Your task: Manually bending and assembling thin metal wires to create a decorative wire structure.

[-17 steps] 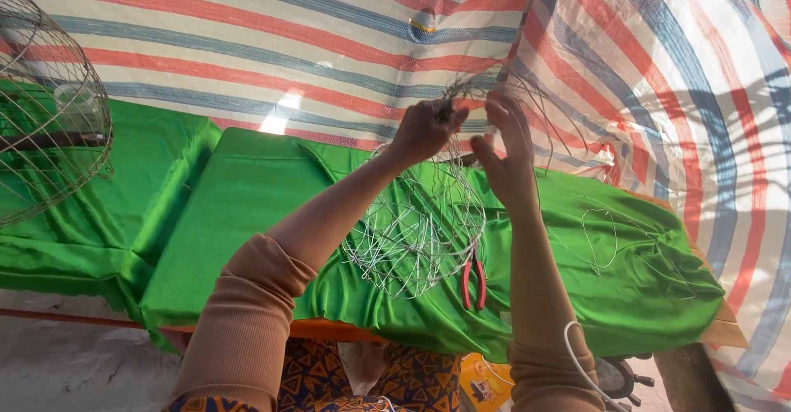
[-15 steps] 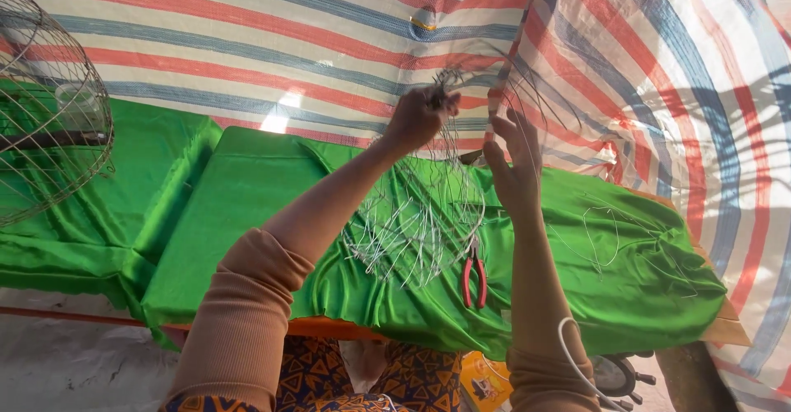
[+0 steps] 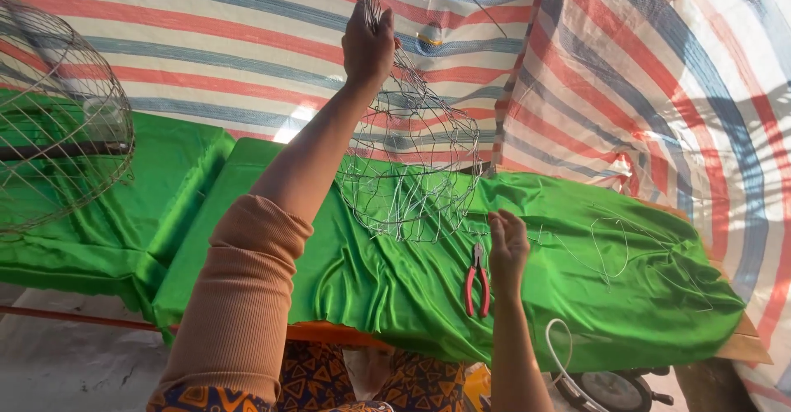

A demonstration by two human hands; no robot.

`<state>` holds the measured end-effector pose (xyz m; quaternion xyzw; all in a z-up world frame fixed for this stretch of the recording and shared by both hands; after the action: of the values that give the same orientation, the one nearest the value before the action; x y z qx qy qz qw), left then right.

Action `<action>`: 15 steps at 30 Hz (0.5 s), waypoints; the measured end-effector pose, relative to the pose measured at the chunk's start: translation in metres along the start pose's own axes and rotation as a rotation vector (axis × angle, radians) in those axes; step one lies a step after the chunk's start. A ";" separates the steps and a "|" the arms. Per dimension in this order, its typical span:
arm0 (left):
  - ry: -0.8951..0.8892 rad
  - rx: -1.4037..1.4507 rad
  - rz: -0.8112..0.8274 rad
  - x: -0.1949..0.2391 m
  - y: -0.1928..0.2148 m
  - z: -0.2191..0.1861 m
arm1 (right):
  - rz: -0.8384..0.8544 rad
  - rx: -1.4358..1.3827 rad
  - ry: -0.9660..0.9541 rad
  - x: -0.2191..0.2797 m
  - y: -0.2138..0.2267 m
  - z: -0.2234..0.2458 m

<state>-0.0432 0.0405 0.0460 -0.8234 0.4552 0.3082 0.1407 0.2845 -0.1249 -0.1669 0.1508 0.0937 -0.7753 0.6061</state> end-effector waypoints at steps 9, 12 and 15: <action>-0.168 -0.004 -0.076 -0.015 -0.008 0.008 | 0.147 -0.188 -0.308 0.034 -0.022 -0.045; -0.142 0.027 -0.056 -0.009 -0.007 0.003 | 0.173 -0.215 -0.347 0.042 -0.026 -0.058; -0.093 0.065 -0.005 0.002 -0.006 0.002 | 0.170 -0.093 -0.285 0.059 -0.022 -0.068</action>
<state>-0.0377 0.0435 0.0429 -0.8045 0.4558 0.3307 0.1891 0.2587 -0.1507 -0.2523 0.0182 0.0296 -0.7298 0.6828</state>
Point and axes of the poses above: each hand's wrist, its own x-axis away from the middle knuckle, its own y-axis out of the back of the hand, z = x × y, the point moved 4 cm from there along -x, towards the middle knuckle, and after that the axes turned 5 degrees about -y, right-handed, at the moved point
